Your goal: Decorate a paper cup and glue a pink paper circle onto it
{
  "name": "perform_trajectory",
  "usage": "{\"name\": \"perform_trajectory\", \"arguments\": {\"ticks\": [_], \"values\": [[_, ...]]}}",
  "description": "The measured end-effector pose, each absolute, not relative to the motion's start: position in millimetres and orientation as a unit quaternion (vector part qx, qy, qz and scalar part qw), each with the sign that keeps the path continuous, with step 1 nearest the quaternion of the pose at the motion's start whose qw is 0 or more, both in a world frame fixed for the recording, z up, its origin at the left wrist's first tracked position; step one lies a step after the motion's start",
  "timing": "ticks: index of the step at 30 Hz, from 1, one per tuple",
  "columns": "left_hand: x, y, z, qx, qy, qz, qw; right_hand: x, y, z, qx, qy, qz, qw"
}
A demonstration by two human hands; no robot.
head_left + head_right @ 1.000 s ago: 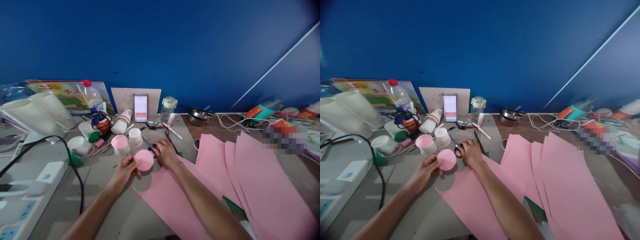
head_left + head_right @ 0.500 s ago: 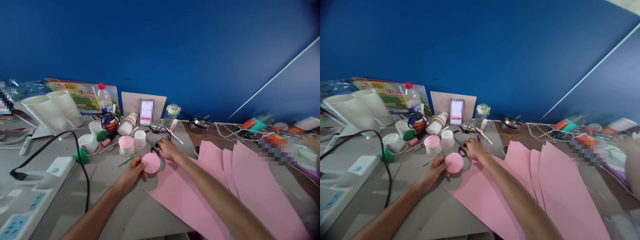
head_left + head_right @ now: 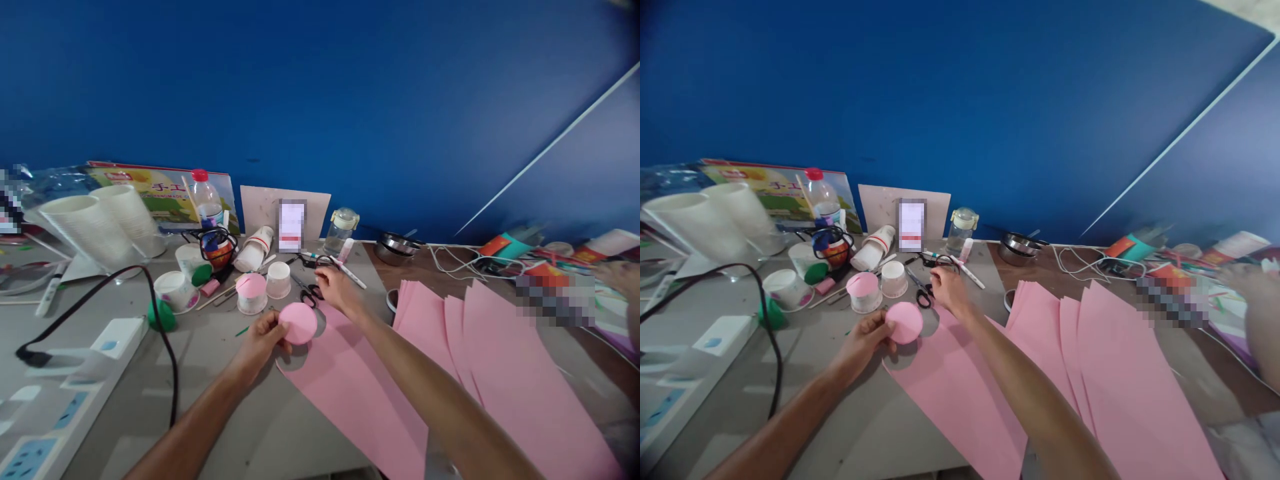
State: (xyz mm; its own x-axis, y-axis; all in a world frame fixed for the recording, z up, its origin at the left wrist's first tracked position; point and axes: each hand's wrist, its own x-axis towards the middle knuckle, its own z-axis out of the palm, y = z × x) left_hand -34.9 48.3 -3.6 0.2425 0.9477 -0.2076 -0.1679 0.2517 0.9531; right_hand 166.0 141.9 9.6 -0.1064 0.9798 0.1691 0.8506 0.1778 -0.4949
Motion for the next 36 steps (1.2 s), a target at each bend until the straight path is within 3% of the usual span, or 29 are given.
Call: {"name": "perform_trajectory", "arguments": {"ticks": [20, 31, 36], "values": [[-35, 53, -10, 0.465, 0.460, 0.381, 0.654, 195, 145, 11, -0.659, -0.551, 0.221, 0.462], [-29, 44, -21, 0.507, 0.389, 0.318, 0.700, 221, 112, 11, -0.643, -0.546, 0.244, 0.478], [-30, 46, -17, 0.500, 0.423, 0.328, 0.681, 215, 107, 11, -0.631, -0.564, 0.265, 0.463]]}}
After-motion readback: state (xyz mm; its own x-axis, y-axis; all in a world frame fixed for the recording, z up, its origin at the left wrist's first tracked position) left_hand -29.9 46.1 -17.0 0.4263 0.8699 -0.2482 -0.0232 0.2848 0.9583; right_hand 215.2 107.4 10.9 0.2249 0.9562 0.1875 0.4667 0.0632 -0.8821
